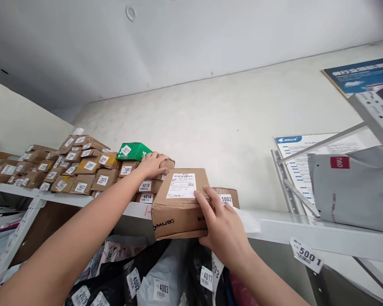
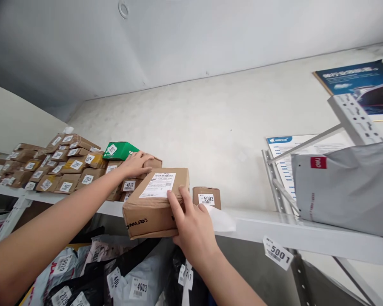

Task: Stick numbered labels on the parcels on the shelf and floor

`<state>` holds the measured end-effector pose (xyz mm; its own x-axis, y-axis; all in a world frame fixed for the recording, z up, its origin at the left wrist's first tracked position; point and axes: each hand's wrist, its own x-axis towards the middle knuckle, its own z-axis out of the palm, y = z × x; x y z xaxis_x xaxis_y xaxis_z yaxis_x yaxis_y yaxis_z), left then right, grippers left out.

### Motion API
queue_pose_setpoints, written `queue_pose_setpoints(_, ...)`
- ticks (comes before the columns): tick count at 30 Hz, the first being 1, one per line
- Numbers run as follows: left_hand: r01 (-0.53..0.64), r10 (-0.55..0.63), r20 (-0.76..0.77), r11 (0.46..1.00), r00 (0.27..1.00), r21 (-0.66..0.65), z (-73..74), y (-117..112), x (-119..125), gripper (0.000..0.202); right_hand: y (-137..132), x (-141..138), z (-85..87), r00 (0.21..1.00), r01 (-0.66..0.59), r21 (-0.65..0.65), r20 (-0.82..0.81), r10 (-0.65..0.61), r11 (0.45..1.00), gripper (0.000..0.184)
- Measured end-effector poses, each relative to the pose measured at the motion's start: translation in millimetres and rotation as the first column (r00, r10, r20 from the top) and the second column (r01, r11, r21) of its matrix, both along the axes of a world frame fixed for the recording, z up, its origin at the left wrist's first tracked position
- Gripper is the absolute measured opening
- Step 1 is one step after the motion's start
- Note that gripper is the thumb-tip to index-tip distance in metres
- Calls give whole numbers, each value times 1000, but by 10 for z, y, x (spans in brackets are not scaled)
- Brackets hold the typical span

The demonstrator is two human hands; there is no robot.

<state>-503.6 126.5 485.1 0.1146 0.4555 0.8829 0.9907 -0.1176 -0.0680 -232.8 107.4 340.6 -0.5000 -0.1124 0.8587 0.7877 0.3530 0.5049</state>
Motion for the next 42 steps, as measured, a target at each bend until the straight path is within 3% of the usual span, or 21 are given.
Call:
queue_pose_setpoints(2, 4, -5, 6, 999, 1000, 48, -67, -11, 10, 54, -8, -7, -109, 999, -43, 57, -25, 45, 997, 105)
queue_pose_setpoints(4, 91, -106, 57, 971, 993, 219, -244, -76, 56, 55, -7, -10, -215, 994, -87, 107, -55, 93, 991, 102)
queue_pose_setpoints(5, 174, -218, 96, 925, 971, 339, -388, -128, 90, 56, -1, -11, -262, 992, -102, 130, -67, 111, 986, 101)
queue_pose_setpoints(7, 382, -541, 138, 731, 830, 565, -782, -257, 164, 52, 15, -14, -335, 988, -120, 168, -74, 134, 978, 100)
queue_pose_setpoints(9, 591, -770, 176, 595, 613, 544, -1254, -396, 226, 51, 27, -18, -372, 988, -129, 191, -59, 142, 973, 100)
queue_pose_setpoints(10, 668, -808, 112, 548, 579, 504, -1484, -460, 250, 56, 28, -20, -377, 989, -132, 192, -46, 144, 972, 101)
queue_pose_setpoints(11, 688, -778, -21, 542, 628, 482, -1690, -515, 269, 67, 26, -22, -374, 989, -135, 186, -36, 144, 973, 101)
queue_pose_setpoints(13, 646, -564, -327, 582, 758, 494, -1993, -590, 303, 80, 15, -26, -356, 989, -139, 159, -28, 145, 978, 102)
queue_pose_setpoints(15, 555, -295, -496, 634, 817, 538, -2133, -613, 337, 87, 4, -37, -331, 989, -142, 121, -34, 147, 982, 104)
queue_pose_setpoints(17, 447, -116, -515, 677, 849, 585, -2144, -600, 371, 85, -11, -59, -306, 989, -141, 78, -41, 145, 987, 106)
queue_pose_setpoints(20, 308, 1, -443, 719, 896, 624, -2051, -582, 415, 77, -79, -108, -267, 993, -110, -18, -37, 110, 994, 109)
queue_pose_setpoints(23, 270, -23, -385, 749, 923, 604, -1929, -607, 469, 81, -216, -110, -271, 990, -78, -176, -129, 56, 981, 113)
queue_pose_setpoints(26, 303, -120, -334, 762, 935, 572, -1776, -629, 542, 90, -313, 33, -409, 918, -232, -328, -385, 95, 916, 101)
queue_pose_setpoints(29, 359, -206, -329, 775, 921, 520, -1583, -594, 607, 94, -250, 358, -719, 698, -545, -347, -693, 183, 764, 49)
queue_pose_setpoints(31, 363, -213, -337, 796, 917, 485, -1438, -534, 626, 96, -111, 637, -946, 435, -697, -228, -888, 149, 680, 36)
queue_pose_setpoints(33, 337, -199, -329, 830, 923, 444, -1282, -450, 622, 96, 69, 915, -1099, 130, -696, -3, -984, 122, 718, 44)
queue_pose_setpoints(35, 307, -196, -302, 871, 933, 383, -1121, -355, 609, 95, 234, 1151, -1134, -68, -646, 160, -986, 153, 746, 55)
queue_pose_setpoints(37, 279, -208, -252, 915, 945, 292, -974, -263, 602, 97, 343, 1328, -1071, -152, -679, 229, -973, 171, 698, 63)
queue_pose_setpoints(40, 257, -222, -199, 951, 955, 173, -829, -133, 585, 97, 391, 1493, -922, -204, -795, 242, -970, 131, 556, 63)
queue_pose_setpoints(42, 243, -212, -200, 959, 957, 144, -793, -37, 541, 94, 369, 1557, -860, -224, -821, 244, -969, 102, 515, 58)
